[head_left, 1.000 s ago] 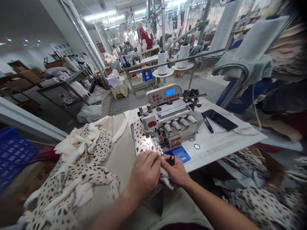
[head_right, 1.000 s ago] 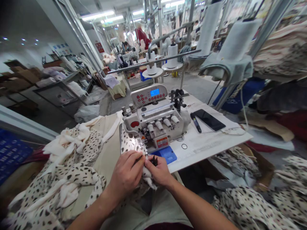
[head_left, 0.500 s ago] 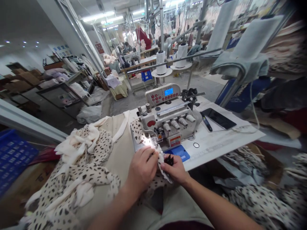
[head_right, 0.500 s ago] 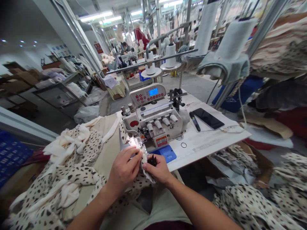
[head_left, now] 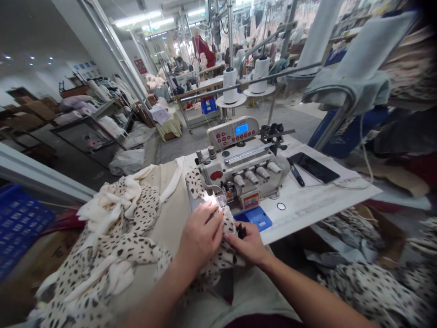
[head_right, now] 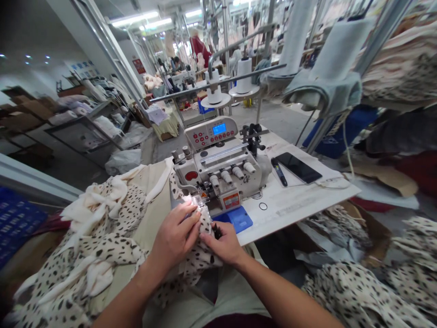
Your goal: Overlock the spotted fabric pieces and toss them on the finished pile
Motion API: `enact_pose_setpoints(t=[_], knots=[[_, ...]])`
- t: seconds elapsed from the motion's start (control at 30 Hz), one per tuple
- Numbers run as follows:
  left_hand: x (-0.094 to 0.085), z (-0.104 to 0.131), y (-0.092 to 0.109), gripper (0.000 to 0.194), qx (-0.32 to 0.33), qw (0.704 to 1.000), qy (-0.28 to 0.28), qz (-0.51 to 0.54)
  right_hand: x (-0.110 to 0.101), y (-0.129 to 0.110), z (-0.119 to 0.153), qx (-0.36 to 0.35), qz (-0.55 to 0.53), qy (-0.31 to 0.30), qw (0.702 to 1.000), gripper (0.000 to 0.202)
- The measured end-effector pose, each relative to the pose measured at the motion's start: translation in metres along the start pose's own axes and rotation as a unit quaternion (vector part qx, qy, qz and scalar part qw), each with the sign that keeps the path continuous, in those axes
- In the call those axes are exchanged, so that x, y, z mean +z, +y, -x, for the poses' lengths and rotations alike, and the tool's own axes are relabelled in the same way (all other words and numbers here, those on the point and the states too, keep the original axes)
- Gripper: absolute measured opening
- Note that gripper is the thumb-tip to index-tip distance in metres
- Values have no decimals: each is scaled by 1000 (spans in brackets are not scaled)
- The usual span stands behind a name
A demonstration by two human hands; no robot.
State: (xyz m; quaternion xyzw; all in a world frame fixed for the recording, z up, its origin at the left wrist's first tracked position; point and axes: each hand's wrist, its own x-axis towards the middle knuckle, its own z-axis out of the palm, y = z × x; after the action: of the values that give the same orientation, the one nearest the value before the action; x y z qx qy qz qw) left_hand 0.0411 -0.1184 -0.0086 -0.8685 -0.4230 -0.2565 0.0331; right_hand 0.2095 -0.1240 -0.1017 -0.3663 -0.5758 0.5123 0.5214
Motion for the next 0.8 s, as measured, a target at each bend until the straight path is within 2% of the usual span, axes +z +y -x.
enact_pose_setpoints(t=[0.13, 0.33, 0.63, 0.7, 0.8], knots=[[-3, -4, -3, 27, -12, 1000, -14, 6, 2, 2, 1, 8, 15, 10, 1000, 36], [-5, -11, -13, 25, -24, 999, -39, -6, -1, 1, 3, 9, 26, -13, 1000, 36], [-10, -35, -45, 15, -22, 997, -76, -25, 5, -4, 0, 3, 59, -28, 998, 40], [-9, -35, -47, 14, -17, 999, -43, -28, 6, -4, 0, 4, 64, -27, 998, 39], [-10, -26, -39, 10, -12, 998, 65, -19, 8, -3, -1, 8, 65, -16, 998, 38]])
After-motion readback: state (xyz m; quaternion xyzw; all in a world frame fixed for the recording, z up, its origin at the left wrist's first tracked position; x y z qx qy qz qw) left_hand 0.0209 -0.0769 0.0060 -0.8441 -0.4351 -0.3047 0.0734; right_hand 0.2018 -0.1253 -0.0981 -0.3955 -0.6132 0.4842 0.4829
